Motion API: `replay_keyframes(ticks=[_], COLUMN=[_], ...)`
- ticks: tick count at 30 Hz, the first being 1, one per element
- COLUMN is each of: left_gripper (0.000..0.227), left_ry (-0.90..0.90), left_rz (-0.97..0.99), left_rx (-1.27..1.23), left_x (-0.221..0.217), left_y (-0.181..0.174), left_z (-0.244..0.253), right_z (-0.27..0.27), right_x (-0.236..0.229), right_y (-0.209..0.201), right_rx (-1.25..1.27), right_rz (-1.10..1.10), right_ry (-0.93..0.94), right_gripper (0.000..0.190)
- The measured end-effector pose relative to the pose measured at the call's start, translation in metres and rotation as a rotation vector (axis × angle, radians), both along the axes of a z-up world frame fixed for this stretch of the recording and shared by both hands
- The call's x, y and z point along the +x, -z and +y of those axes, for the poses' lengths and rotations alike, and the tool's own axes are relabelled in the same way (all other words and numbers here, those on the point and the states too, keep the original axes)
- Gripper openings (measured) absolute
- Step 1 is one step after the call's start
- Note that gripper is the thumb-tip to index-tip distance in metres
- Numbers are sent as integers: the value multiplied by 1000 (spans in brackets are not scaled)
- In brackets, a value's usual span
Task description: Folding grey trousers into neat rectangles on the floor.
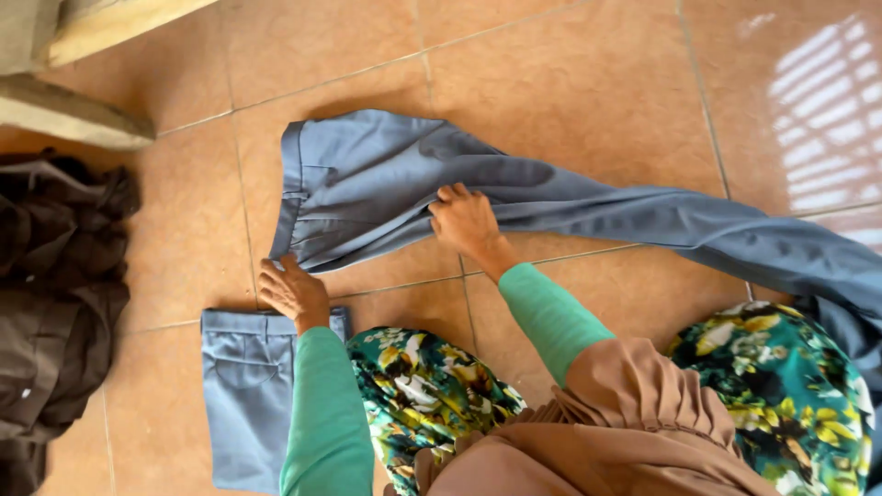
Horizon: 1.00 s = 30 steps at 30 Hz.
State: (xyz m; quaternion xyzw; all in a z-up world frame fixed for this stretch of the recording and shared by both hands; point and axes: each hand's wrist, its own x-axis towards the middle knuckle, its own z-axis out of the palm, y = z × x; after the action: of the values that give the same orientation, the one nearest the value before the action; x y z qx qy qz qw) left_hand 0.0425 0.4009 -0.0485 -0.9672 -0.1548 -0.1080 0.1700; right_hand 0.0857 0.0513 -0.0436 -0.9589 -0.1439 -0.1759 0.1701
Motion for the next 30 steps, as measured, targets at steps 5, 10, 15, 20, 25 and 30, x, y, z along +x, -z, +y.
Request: replay_keyframes(ticks=[5, 10, 15, 20, 25, 30], left_gripper=[91, 56, 29, 30, 34, 29], left_ry=[284, 406, 477, 516, 533, 608], left_rz=[64, 167, 192, 1, 47, -182], left_rx=[-800, -869, -870, -952, -836, -833], left_x=[-40, -26, -19, -20, -8, 33], left_y=[-115, -43, -31, -54, -48, -74], left_z=[-141, -191, -170, -135, -125, -137], right_z=[37, 17, -84, -215, -318, -346], right_x=[-27, -56, -79, -108, -106, -87], right_y=[-12, -16, -39, -88, -35, -124], right_rx=[-33, -79, -186, -679, -670, -530], right_rz=[-77, -29, 125, 197, 452, -195], right_ry=[-134, -151, -134, 78, 191, 204], right_gripper=[4, 7, 15, 31, 10, 5])
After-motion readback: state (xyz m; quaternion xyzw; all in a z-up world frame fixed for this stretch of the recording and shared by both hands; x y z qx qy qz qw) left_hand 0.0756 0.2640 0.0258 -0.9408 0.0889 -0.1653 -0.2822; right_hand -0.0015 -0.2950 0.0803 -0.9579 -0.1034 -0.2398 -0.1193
